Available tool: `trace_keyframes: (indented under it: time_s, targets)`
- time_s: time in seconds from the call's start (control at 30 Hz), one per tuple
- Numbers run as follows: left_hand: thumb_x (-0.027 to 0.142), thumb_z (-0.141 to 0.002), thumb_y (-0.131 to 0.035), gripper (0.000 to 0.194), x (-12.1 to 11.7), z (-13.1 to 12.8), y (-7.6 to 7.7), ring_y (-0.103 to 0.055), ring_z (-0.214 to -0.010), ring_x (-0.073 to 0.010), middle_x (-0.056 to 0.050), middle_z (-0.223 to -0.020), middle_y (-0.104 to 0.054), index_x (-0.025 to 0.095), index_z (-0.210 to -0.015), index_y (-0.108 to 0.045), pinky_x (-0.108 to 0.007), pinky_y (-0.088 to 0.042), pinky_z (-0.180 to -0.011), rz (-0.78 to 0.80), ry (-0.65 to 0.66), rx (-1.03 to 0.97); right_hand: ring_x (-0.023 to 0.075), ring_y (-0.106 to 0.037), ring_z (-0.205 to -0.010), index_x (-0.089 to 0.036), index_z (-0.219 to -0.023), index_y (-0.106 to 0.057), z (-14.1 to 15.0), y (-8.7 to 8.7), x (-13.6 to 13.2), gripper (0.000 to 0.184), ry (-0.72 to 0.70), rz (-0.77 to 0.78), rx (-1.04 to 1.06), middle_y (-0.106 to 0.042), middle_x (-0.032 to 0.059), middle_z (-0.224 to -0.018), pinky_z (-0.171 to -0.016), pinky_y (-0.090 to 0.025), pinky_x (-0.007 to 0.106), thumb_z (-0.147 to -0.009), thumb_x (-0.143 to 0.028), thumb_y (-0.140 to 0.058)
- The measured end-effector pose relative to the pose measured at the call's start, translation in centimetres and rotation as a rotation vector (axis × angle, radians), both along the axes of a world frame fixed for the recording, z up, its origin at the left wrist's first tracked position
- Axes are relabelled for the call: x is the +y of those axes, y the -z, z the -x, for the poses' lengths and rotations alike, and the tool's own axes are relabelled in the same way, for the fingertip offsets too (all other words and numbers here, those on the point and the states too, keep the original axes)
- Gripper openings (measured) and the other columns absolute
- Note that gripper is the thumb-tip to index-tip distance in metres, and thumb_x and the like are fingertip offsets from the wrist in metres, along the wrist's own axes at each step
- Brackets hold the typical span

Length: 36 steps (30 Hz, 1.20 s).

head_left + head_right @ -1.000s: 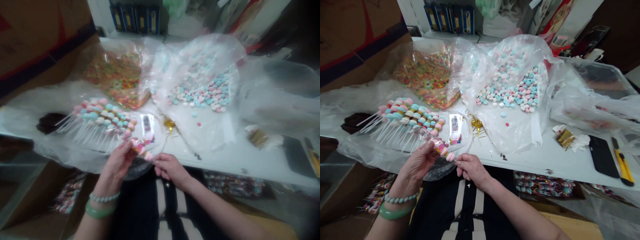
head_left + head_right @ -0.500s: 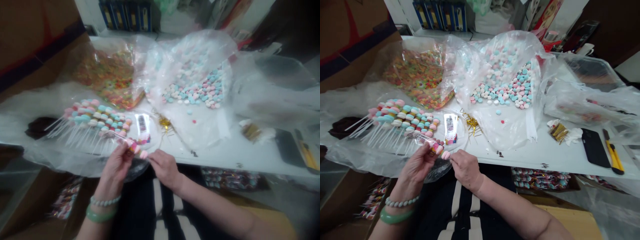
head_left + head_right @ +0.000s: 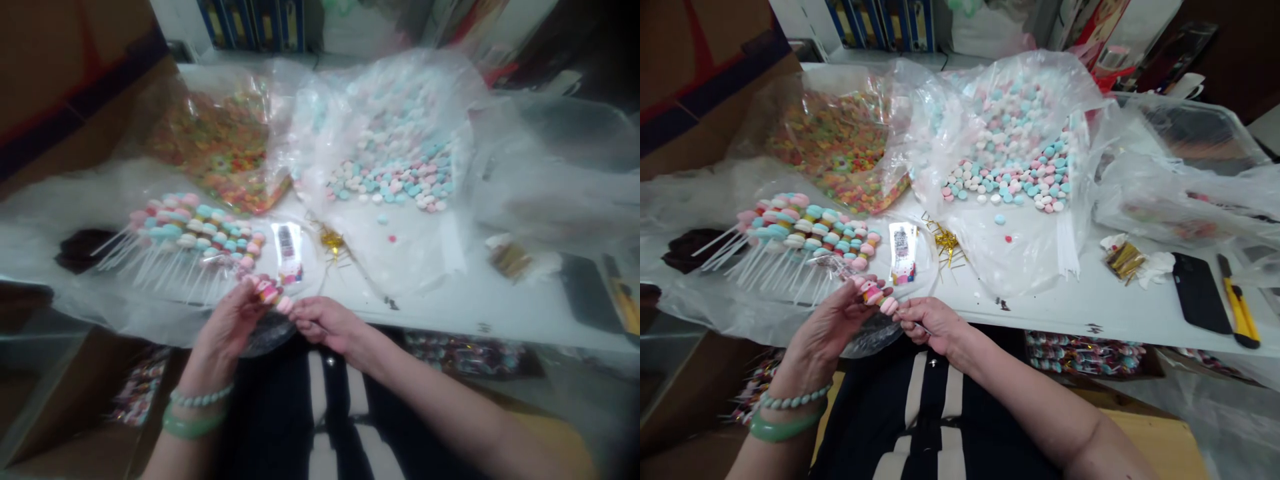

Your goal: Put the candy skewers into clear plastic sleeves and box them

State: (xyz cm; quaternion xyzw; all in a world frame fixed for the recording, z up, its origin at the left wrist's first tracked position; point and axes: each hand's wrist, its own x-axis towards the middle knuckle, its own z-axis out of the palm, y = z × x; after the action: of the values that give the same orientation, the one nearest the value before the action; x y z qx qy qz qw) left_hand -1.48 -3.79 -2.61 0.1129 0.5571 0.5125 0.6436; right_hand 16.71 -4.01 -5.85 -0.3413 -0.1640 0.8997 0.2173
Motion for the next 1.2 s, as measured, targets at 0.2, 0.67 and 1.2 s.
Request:
trace_keyframes:
  time_s: [0.2,0.67,1.2]
  targets:
    - [0.007,-0.089,-0.058,0.014,0.9,0.2,-0.7,-0.073,-0.073,-0.0219,-0.007,-0.078,-0.073,0.013,-0.086,-0.07,-0.031,-0.063,-0.062,-0.008,-0.174,0.01,0.0044,-0.031,-0.044,-0.016,-0.072,-0.064,0.5,-0.7,-0.5,0.009,0.128,-0.231,-0.24,-0.047,-0.0069,-0.053,-0.043,-0.017,0.019,-0.069,-0.022,-0.07]
    - [0.008,-0.091,-0.06,0.014,0.3,-1.7,-0.1,-0.069,-0.067,-0.0151,-0.008,-0.08,-0.072,0.009,-0.082,-0.071,-0.025,-0.061,-0.064,-0.014,-0.115,-0.003,0.0172,-0.063,-0.079,-0.02,-0.085,-0.071,0.5,0.8,-1.5,0.019,0.159,-1.307,-0.857,-0.07,0.004,-0.082,-0.074,-0.047,0.027,-0.091,-0.018,-0.053]
    - [0.015,-0.073,-0.083,0.019,-0.6,-4.3,1.2,-0.068,-0.07,-0.0133,-0.006,-0.081,-0.074,0.012,-0.088,-0.072,-0.021,-0.058,-0.067,-0.092,0.013,-0.108,0.0081,-0.035,-0.048,-0.019,-0.065,-0.055,1.1,-0.3,-0.5,0.013,0.265,-0.441,-0.307,-0.044,-0.0075,-0.052,-0.049,-0.026,0.022,-0.069,-0.029,-0.063]
